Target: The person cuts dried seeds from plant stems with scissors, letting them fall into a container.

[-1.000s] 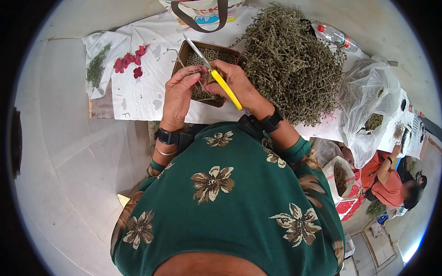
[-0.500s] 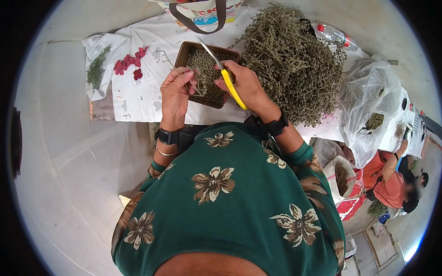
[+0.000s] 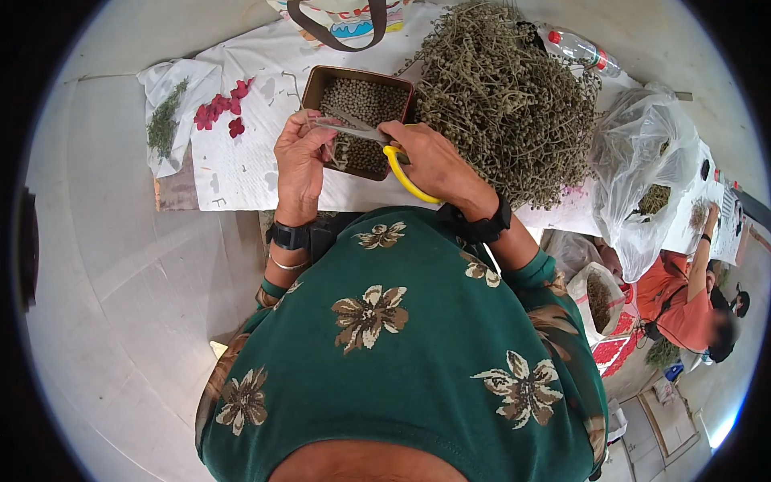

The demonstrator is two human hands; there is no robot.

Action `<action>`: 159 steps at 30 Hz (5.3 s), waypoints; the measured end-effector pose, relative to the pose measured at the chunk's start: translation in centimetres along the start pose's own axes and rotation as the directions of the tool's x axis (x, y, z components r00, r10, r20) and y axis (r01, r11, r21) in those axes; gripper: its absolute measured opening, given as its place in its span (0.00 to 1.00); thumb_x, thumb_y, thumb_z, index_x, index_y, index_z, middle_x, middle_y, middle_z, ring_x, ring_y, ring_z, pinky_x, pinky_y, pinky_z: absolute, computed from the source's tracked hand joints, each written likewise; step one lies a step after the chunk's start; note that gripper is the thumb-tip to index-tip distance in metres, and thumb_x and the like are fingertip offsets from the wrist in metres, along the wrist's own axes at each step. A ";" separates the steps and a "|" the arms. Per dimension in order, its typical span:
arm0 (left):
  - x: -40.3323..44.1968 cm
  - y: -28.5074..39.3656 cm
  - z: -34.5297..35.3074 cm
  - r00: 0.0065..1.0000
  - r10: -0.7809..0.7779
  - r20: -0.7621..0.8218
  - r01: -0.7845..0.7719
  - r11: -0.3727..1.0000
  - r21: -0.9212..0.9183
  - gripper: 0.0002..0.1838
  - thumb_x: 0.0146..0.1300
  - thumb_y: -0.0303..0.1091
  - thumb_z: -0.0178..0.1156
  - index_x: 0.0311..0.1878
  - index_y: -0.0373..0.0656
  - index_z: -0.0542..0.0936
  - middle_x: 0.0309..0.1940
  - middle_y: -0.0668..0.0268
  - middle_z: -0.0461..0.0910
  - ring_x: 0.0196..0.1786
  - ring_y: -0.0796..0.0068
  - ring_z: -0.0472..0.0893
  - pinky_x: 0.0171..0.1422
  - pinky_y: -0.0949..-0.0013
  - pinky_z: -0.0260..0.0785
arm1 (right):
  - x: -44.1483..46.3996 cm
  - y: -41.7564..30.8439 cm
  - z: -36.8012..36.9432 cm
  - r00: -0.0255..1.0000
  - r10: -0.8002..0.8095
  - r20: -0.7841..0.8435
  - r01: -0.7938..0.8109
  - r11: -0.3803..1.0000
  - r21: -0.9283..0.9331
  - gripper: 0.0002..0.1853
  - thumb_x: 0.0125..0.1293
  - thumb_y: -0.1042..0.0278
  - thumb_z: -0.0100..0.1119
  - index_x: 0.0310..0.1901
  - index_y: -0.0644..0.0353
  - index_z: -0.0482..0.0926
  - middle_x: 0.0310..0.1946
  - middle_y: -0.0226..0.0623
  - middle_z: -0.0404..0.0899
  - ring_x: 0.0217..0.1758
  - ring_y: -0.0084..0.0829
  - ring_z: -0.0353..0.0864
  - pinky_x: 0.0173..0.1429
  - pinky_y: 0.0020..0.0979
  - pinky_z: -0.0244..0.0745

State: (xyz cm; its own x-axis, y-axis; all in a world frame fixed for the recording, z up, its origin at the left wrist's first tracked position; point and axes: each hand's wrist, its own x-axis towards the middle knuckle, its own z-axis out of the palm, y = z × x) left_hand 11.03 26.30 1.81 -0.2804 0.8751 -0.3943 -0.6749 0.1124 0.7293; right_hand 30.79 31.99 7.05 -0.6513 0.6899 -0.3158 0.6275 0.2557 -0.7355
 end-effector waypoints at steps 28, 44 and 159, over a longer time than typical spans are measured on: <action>-0.5 -0.6 -0.3 0.999 -0.019 0.038 0.018 0.999 0.048 0.19 0.54 0.13 0.54 0.50 0.34 0.70 0.34 0.57 0.78 0.34 0.69 0.81 0.37 0.65 0.80 | -0.1 0.8 1.1 0.992 -0.120 -0.030 0.120 0.993 -0.010 0.19 0.58 0.73 0.60 0.53 0.62 0.74 0.34 0.50 0.79 0.35 0.49 0.78 0.39 0.40 0.73; -0.8 -0.7 -0.1 0.996 -0.086 -0.005 0.086 0.994 0.064 0.22 0.54 0.17 0.53 0.54 0.31 0.70 0.29 0.61 0.75 0.30 0.72 0.78 0.38 0.61 0.80 | 0.2 1.4 2.2 0.993 -0.109 -0.054 0.111 0.993 0.038 0.16 0.59 0.73 0.59 0.50 0.60 0.75 0.31 0.51 0.79 0.31 0.51 0.79 0.34 0.38 0.73; 2.3 0.5 3.6 0.885 -0.359 0.297 0.154 0.827 0.541 0.25 0.60 0.19 0.54 0.62 0.39 0.69 0.38 0.63 0.81 0.34 0.82 0.77 0.36 0.79 0.72 | -4.4 3.6 1.8 0.962 0.136 -0.237 -0.109 0.986 0.126 0.23 0.55 0.72 0.65 0.54 0.60 0.75 0.39 0.49 0.80 0.40 0.49 0.80 0.43 0.39 0.75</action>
State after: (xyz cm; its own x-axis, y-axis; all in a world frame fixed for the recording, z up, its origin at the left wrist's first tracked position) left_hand 12.49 30.05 3.26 0.1971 0.8736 -0.4449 -0.2320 0.4824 0.8447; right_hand 35.16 28.65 4.74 -0.4399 0.8590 -0.2621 0.6358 0.0918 -0.7663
